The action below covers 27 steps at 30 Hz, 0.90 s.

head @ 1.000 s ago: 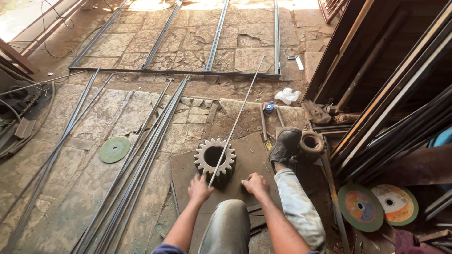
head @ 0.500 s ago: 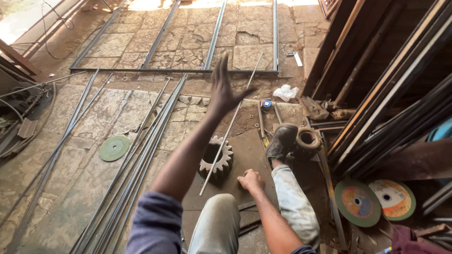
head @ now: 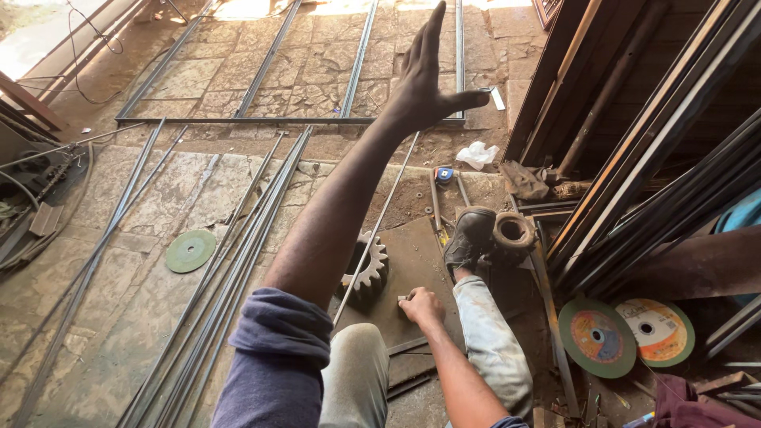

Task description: The person straightens a long metal rod by hammering it against a large metal gear on a work surface, holding the rod in one hand and striking it with a hammer in the other.

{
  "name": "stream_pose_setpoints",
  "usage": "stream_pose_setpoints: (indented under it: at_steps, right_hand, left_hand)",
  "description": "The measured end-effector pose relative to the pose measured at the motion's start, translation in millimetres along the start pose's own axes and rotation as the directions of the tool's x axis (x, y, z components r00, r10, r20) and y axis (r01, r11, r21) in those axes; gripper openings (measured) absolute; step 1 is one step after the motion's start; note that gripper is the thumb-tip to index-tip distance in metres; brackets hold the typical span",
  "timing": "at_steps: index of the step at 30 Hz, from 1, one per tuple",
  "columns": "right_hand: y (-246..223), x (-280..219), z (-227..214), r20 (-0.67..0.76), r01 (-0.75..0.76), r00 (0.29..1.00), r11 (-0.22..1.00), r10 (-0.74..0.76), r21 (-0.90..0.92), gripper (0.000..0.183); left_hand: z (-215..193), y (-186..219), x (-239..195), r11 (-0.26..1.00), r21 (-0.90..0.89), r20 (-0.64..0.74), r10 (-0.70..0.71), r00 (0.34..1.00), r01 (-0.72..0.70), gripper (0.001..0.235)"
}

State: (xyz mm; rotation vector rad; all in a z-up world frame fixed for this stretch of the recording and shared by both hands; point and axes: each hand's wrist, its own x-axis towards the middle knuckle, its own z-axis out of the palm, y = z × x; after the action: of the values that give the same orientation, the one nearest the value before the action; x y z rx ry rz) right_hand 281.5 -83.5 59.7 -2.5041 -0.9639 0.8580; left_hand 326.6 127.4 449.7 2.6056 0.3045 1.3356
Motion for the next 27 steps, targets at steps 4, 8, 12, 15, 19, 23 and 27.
stream_pose_setpoints:
  at_steps: [4, 8, 12, 15, 19, 23, 27]
  right_hand:
    - [-3, -2, 0, 0.016, -0.008, 1.0, 1.0, 0.008, -0.003, 0.032]
    - [-5, -6, 0, 0.019, -0.015, 1.0, 1.0, 0.015, 0.001, 0.033]
    - [-9, -7, -4, 0.037, -0.018, 0.999, 1.0, 0.019, -0.018, 0.035]
    - [-11, -1, -8, 0.062, -0.053, 0.997, 0.998, 0.054, -0.015, 0.032]
    - [-5, 2, -4, 0.061, -0.055, 0.997, 0.998, 0.055, 0.002, 0.033]
    - [-11, 8, -10, 0.066, -0.055, 0.996, 0.998, 0.056, -0.016, 0.034]
    - [-17, 8, -13, 0.079, -0.065, 0.995, 0.998, 0.067, -0.022, 0.035]
  left_hand:
    - [-17, -6, -11, 0.995, 0.101, 0.073, 0.01, 0.997, -0.017, 0.148]
    - [-37, -26, -39, 0.918, 0.396, 0.296, -0.122, 0.947, -0.006, 0.124]
    - [-49, -62, -109, 0.777, 0.625, 0.424, -0.42, 0.803, 0.076, 0.091]
    - [-45, -88, -199, 0.654, 0.73, 0.452, -0.68, 0.578, 0.198, 0.095]
    - [-21, -92, -336, 0.59, 0.777, 0.491, -0.785, 0.377, 0.218, 0.094]
    - [3, -86, -402, 0.56, 0.811, 0.515, -0.82, 0.248, 0.167, 0.105]
    - [10, -113, -338, 0.344, 0.909, 0.108, -0.739, 0.665, 0.234, 0.114]
